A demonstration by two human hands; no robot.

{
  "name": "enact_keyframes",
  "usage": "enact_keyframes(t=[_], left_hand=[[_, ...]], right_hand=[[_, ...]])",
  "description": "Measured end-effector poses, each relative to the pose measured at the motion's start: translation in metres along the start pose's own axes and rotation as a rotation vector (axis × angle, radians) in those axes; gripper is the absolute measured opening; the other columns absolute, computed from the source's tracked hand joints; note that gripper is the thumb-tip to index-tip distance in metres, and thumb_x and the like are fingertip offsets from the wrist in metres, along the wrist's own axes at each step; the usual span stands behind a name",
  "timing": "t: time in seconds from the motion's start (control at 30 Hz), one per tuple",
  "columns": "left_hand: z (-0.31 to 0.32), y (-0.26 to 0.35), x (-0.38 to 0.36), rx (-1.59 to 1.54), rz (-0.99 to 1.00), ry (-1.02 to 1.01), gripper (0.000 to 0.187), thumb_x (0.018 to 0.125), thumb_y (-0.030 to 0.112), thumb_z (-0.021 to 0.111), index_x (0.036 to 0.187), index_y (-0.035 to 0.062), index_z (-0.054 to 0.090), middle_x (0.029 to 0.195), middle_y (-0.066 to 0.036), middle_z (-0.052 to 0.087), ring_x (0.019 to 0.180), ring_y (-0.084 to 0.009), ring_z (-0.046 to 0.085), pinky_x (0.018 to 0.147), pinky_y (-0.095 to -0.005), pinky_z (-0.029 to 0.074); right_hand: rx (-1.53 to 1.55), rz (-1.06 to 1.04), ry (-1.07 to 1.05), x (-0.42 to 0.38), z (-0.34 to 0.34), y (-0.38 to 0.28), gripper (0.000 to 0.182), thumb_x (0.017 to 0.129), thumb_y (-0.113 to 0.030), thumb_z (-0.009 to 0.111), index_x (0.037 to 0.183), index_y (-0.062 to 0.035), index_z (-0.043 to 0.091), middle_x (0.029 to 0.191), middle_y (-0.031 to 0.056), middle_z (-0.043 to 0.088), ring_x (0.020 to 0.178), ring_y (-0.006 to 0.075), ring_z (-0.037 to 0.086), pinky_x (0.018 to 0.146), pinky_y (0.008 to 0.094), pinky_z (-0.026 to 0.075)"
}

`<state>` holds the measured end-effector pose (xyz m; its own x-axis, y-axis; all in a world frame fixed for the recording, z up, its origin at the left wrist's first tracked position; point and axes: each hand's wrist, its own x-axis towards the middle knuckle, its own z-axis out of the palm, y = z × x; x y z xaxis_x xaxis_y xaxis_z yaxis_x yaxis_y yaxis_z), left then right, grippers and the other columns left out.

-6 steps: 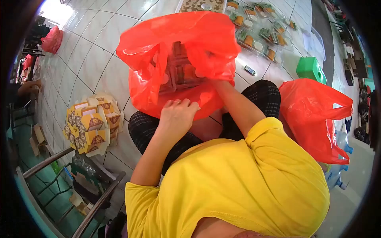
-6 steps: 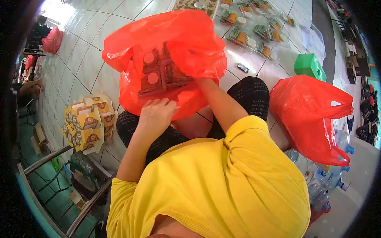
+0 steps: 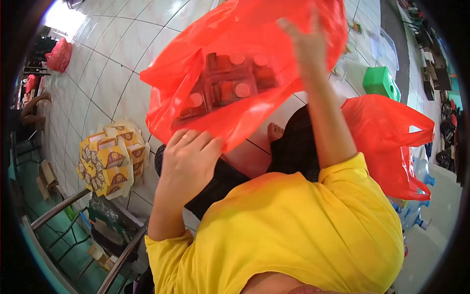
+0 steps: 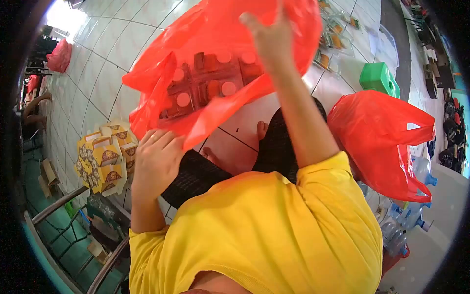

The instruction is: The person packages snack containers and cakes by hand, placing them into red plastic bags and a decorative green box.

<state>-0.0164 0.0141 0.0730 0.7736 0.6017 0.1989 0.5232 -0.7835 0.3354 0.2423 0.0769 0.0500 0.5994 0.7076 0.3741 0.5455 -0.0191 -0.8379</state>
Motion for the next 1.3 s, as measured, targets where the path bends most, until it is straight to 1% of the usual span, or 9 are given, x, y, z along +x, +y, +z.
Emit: enact_keyframes(t=[0.1, 0.27, 0.37, 0.53, 0.67, 0.9, 0.97, 1.1, 1.3], left_hand=[[-0.017, 0.001, -0.007, -0.019, 0.008, -0.019, 0.014, 0.064, 0.010, 0.060, 0.076, 0.0067, 0.055, 0.067, -0.004, 0.052, 0.067, -0.0224, 0.053, 0.068, -0.0348, 0.042], [-0.028, -0.008, -0.005, -0.080, -0.085, -0.022, 0.030, 0.068, 0.026, 0.065, 0.088, 0.0040, 0.058, 0.088, -0.009, 0.057, 0.086, -0.0275, 0.053, 0.078, -0.0394, 0.040], [-0.024, -0.025, 0.003, 0.063, -0.168, 0.096, 0.051, 0.074, 0.038, 0.063, 0.111, 0.0048, 0.051, 0.118, -0.016, 0.045, 0.109, -0.0349, 0.042, 0.089, -0.0446, 0.034], [-0.008, -0.068, 0.025, 0.710, -0.446, 0.254, 0.068, 0.074, 0.035, 0.065, 0.127, 0.0065, 0.034, 0.131, -0.018, 0.025, 0.119, -0.0342, 0.029, 0.092, -0.0460, 0.033], [-0.021, -0.105, 0.026, 0.828, -0.310, 0.587, 0.067, 0.076, 0.029, 0.064, 0.128, 0.0034, 0.031, 0.131, -0.017, 0.024, 0.118, -0.0304, 0.031, 0.092, -0.0434, 0.035], [-0.051, -0.110, 0.024, -0.319, -0.949, 0.874, 0.041, 0.079, 0.010, 0.058, 0.116, 0.0017, 0.040, 0.070, -0.003, 0.050, 0.059, -0.0090, 0.048, 0.060, -0.0224, 0.041], [-0.061, -0.116, 0.018, -0.731, -0.986, 0.950, 0.036, 0.081, 0.012, 0.057, 0.112, 0.0017, 0.044, 0.066, -0.002, 0.048, 0.060, -0.0097, 0.047, 0.058, -0.0217, 0.040], [-0.070, -0.110, 0.018, -0.936, -0.898, 0.809, 0.027, 0.084, 0.018, 0.053, 0.105, 0.0025, 0.049, 0.081, -0.004, 0.054, 0.062, -0.0090, 0.048, 0.054, -0.0212, 0.042], [-0.077, -0.113, 0.014, -1.139, -0.925, 0.658, 0.047, 0.085, 0.012, 0.048, 0.128, 0.0079, 0.029, 0.114, -0.014, 0.049, 0.068, -0.0114, 0.052, 0.053, -0.0232, 0.046]], right_hand=[[0.285, 0.091, -0.041, 0.013, -0.060, -0.026, 0.067, 0.074, -0.024, 0.063, 0.127, 0.0030, 0.031, 0.123, 0.0180, 0.044, 0.104, 0.0212, 0.051, 0.083, 0.0376, 0.043], [0.401, 0.152, -0.622, 0.008, -0.122, -0.030, 0.030, 0.081, -0.020, 0.057, 0.095, 0.0059, 0.058, 0.089, 0.0156, 0.062, 0.075, 0.0170, 0.062, 0.068, 0.0261, 0.049], [0.611, 0.045, -0.409, 0.036, -0.157, -0.005, 0.025, 0.085, -0.017, 0.048, 0.091, 0.0051, 0.058, 0.081, 0.0151, 0.062, 0.075, 0.0221, 0.061, 0.066, 0.0323, 0.049], [0.183, 0.400, 0.050, 0.120, -0.133, 0.218, 0.024, 0.075, -0.027, 0.062, 0.081, -0.0044, 0.060, 0.072, 0.0065, 0.059, 0.066, 0.0102, 0.055, 0.063, 0.0245, 0.045], [0.003, 0.725, 0.133, 0.097, -0.085, 0.385, 0.035, 0.070, -0.035, 0.061, 0.075, -0.0005, 0.061, 0.066, 0.0128, 0.058, 0.061, 0.0246, 0.057, 0.056, 0.0368, 0.042], [-0.527, 0.563, 0.157, 0.086, -0.014, 0.474, 0.069, 0.065, -0.046, 0.066, 0.104, 0.0096, 0.050, 0.108, 0.0285, 0.051, 0.098, 0.0376, 0.052, 0.081, 0.0371, 0.044], [-0.271, 0.878, 0.106, 0.092, -0.008, 0.478, 0.076, 0.064, -0.040, 0.071, 0.112, 0.0126, 0.045, 0.111, 0.0246, 0.052, 0.100, 0.0328, 0.053, 0.077, 0.0369, 0.044], [0.154, 1.040, 0.001, 0.093, -0.014, 0.507, 0.046, 0.055, -0.029, 0.078, 0.084, 0.0023, 0.058, 0.073, 0.0115, 0.055, 0.062, 0.0217, 0.054, 0.053, 0.0346, 0.044], [0.708, 0.885, 0.376, 0.077, -0.014, 0.446, 0.030, 0.053, -0.009, 0.072, 0.073, -0.0102, 0.050, 0.065, 0.0019, 0.044, 0.061, 0.0197, 0.050, 0.046, 0.0332, 0.042]])
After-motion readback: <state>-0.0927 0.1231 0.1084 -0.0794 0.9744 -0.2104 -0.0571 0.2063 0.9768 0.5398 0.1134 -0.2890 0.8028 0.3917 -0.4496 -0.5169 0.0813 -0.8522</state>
